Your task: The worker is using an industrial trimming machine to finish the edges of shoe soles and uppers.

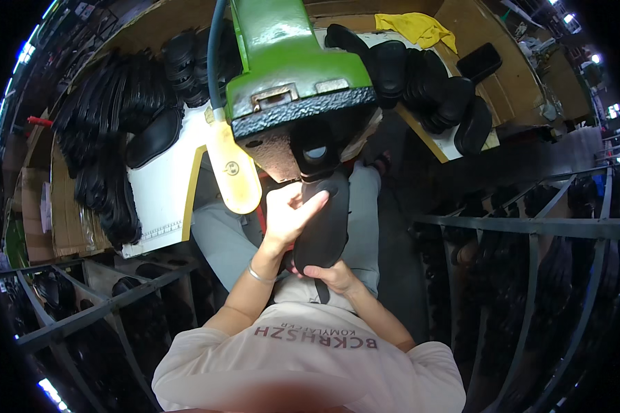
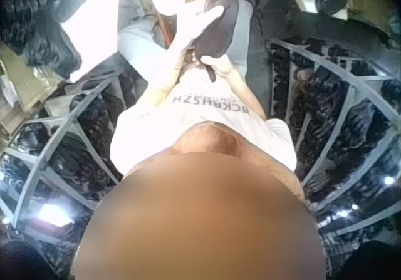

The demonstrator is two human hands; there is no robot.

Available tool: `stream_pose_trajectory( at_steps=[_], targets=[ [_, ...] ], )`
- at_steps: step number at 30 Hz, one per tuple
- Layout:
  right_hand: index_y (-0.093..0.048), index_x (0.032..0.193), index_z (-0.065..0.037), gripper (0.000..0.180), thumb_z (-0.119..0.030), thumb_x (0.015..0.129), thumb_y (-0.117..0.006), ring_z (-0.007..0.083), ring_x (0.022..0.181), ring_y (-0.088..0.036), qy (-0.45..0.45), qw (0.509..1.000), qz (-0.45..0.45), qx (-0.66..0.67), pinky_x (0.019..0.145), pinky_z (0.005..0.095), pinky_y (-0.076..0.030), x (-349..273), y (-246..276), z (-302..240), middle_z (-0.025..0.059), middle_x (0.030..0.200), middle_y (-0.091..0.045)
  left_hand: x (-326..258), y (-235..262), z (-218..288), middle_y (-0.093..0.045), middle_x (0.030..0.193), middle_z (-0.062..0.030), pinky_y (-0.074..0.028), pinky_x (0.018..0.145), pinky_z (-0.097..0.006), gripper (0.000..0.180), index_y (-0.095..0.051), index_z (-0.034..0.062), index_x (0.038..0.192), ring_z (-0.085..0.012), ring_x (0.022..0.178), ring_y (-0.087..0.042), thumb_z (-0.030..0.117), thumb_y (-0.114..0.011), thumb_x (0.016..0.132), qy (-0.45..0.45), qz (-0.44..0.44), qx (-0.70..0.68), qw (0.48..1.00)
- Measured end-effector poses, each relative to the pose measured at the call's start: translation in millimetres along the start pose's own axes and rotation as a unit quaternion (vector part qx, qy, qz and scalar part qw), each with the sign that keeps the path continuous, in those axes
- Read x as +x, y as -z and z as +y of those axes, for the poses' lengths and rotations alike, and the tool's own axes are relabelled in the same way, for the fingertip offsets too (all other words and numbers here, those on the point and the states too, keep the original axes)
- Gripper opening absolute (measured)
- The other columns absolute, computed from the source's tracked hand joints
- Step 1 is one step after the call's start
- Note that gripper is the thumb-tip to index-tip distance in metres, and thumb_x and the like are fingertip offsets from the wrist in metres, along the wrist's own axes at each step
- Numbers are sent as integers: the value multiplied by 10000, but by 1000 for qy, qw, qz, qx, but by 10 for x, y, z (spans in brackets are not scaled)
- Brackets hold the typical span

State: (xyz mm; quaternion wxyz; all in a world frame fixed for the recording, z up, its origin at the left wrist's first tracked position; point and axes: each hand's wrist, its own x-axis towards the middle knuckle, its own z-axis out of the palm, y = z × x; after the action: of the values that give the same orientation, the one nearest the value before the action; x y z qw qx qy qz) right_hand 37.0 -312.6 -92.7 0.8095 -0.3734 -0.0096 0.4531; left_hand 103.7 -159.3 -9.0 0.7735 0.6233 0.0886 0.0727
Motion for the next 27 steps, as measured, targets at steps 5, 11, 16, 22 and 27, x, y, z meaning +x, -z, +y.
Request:
stream_pose_trajectory(
  at_steps=[5, 11, 16, 22, 27],
  targets=[
    [-536, 1138, 4, 408, 6, 751, -663, 198, 887, -598, 29, 997, 69, -13, 808, 313, -487, -230, 121, -25, 104, 994, -607, -166, 234, -301, -602, 660, 18, -390, 511, -152, 79, -647, -9, 833, -9, 579, -508, 37, -695, 789, 48, 2, 122, 991],
    [-461, 1236, 77, 528, 60, 724, -588, 230, 1099, -534, 235, 944, 225, -48, 987, 345, -388, -379, 296, -486, 144, 1189, -556, -160, 154, -340, -628, 792, -28, -451, 606, -163, 171, -614, -36, 949, -45, 688, -562, -25, -671, 788, -9, 37, 67, 997],
    [-455, 1202, 45, 453, 65, 765, -571, 212, 1013, -560, 314, 907, 275, -51, 912, 330, -442, -174, 333, -1075, 123, 1098, -568, -94, 190, -327, -617, 826, -36, -463, 619, -196, 189, -587, -16, 933, -65, 700, -567, -14, -690, 775, -164, 13, 277, 947],
    [-492, 1091, -12, 348, 43, 763, -595, 166, 906, -564, 323, 909, 256, -62, 831, 293, -466, 254, 160, -1347, 87, 998, -565, -114, 364, -76, -632, 860, -45, -474, 689, -228, 235, -599, -25, 964, -88, 752, -572, 13, -703, 757, -79, 50, 6, 996],
    [-536, 1010, -41, 322, 24, 706, -621, 120, 895, -535, 297, 923, 226, -88, 821, 254, -433, 486, -54, -1142, 40, 973, -566, -313, 782, -21, -655, 890, -80, -486, 716, -239, 240, -608, -55, 985, -108, 793, -602, 32, -678, 773, -22, 84, 29, 996]
  ],
)
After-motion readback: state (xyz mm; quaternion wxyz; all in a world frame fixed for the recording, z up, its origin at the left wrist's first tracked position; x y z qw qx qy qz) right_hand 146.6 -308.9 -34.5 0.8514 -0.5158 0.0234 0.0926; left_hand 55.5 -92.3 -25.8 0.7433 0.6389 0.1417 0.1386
